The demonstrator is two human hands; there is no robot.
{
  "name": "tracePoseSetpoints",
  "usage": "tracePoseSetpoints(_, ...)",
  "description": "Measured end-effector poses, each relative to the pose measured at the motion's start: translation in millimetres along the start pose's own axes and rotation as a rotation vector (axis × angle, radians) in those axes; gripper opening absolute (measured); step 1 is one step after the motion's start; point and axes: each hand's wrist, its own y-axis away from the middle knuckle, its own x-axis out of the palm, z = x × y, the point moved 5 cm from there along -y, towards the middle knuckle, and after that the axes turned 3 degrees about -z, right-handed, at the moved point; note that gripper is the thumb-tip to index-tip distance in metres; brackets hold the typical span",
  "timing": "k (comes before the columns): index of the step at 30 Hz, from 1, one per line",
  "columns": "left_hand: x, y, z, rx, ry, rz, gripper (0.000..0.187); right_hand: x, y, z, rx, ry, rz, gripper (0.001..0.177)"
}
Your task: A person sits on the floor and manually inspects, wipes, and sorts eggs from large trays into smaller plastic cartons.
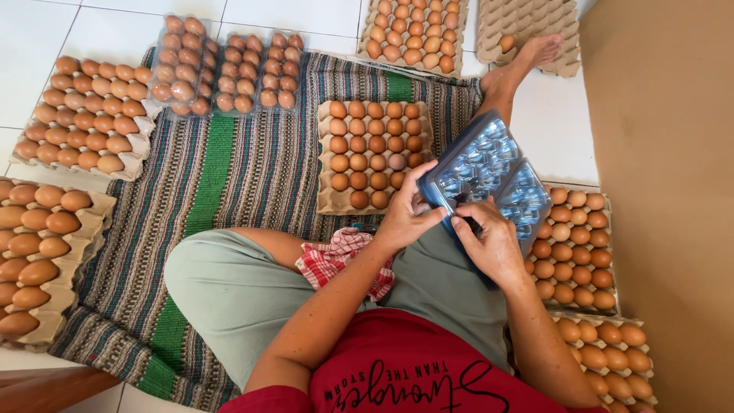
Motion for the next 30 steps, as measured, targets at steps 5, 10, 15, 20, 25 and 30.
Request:
tracePoseSetpoints(5,4,-2,-3,-0.009,-0.014,-0.052,0.083,3,7,-22,0.085,0.003,-0.020,0.022)
tracePoseSetpoints(10,10,-3,-5,-0.011,-0.040,-0.064,0.082,1,3,-22,0.208,0.045,0.015,0.033)
tracePoseSetpoints(15,10,-2,0,-0.024,-0.029,-0.071,0.082,-3,1,-10,0.124,0.104,-0.046,0.024)
tracePoseSetpoints(20,7,-1,11,-0.040,-0.027,-0.099,0.082,12,10,-26,0.057,0.128,-0.204,0.028)
tracePoseSetpoints(25,4,1,20,-0.080,-0.005,-0.140,0.080,16,9,-23,0.092,0.057,-0.270,0.029)
tracePoseSetpoints(30,-2,4,23,-0.124,0.001,-0.212,0.083,25,11,-14,-0.052,0.046,-0.285,0.026)
